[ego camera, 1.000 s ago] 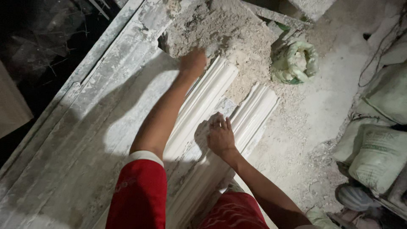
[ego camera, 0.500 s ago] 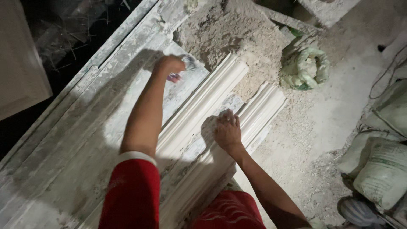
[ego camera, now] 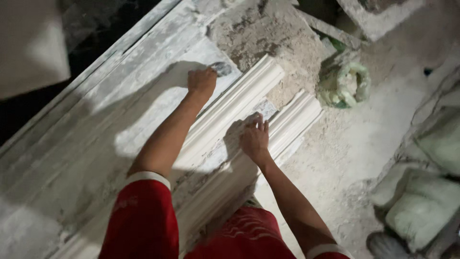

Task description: The person washes plaster off their hands, dries them with a cloth, then uses a small trowel to press plaster filler into dents and seams along decorative cornice moldings laid on a work table, working along the lengths of the pieces.

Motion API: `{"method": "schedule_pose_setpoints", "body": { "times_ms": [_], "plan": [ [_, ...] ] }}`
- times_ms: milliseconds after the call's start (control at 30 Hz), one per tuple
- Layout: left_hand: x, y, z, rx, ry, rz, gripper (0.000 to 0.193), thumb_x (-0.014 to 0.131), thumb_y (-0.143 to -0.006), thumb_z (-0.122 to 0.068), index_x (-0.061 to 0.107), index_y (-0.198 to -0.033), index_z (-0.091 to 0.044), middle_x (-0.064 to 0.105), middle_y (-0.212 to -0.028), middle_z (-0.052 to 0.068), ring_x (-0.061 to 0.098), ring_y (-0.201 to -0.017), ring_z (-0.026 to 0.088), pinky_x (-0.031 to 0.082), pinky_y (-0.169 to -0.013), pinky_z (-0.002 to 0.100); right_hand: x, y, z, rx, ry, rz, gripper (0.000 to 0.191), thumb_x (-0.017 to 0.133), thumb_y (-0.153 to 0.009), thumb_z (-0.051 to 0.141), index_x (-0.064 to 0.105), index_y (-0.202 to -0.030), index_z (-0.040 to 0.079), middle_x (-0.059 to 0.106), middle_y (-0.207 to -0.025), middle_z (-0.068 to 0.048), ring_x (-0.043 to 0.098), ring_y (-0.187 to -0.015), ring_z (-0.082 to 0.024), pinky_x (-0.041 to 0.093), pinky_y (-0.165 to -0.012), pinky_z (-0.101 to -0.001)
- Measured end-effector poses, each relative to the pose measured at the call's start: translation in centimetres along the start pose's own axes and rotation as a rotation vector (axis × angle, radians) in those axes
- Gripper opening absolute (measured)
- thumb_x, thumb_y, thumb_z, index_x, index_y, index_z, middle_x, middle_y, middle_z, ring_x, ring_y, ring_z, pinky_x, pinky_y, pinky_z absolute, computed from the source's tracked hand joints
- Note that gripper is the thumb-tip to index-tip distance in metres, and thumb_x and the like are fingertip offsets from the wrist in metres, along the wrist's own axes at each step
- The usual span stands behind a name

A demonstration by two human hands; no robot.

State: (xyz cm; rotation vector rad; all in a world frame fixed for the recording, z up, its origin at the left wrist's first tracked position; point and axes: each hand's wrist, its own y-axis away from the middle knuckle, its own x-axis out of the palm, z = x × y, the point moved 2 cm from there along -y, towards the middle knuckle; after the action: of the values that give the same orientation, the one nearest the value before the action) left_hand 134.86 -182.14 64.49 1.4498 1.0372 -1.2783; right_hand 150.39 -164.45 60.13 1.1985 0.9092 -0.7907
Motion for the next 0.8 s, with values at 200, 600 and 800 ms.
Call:
{"method": "schedule_pose_setpoints", "body": {
  "times_ms": [200, 600, 800],
  "plan": [
    [-0.8, 12.3, 5.1, -0.014, 0.059, -0.015, 0.025, 0.056, -0.095, -0.007, 0.066, -0.118, -0.004, 0.066, -0.123, 0.016, 0.071, -0.101, 0.033, 0.054, -0.081, 0.054, -1.0, 1.0, 0.7, 0.016, -0.019, 0.021, 0.053, 0.054, -0.094, 0.044, 0.063, -0.137, 0.014, 0.040, -0.158, -0.014, 0.012, -0.155, -0.040, 0.014, -0.125, -0.0558],
    [9.0, 49.9, 4.8, -0.608, 1.056, -0.697, 0.026, 0.063, -0.102, -0.013, 0.053, -0.123, -0.002, 0.062, -0.100, 0.020, 0.063, -0.084, 0.030, 0.054, -0.074, 0.042, 4.9, 8.7, 14.2, -0.640, -0.236, -0.422, 0.038, 0.060, -0.096, 0.024, 0.066, -0.129, 0.006, 0.064, -0.135, -0.017, 0.051, -0.141, -0.035, 0.025, -0.128, -0.0582],
    [9.3, 69.1, 3.5, -0.899, 1.177, -0.734, 0.048, 0.063, -0.095, -0.011, 0.045, -0.138, 0.000, 0.069, -0.119, 0.021, 0.070, -0.102, 0.029, 0.057, -0.085, 0.043, 13.6, 23.2, 31.4, -1.037, -0.384, -0.242, 0.038, 0.065, -0.096, 0.016, 0.063, -0.131, 0.002, 0.053, -0.147, -0.024, 0.035, -0.142, -0.051, 0.030, -0.115, -0.0587]
  ]
}}
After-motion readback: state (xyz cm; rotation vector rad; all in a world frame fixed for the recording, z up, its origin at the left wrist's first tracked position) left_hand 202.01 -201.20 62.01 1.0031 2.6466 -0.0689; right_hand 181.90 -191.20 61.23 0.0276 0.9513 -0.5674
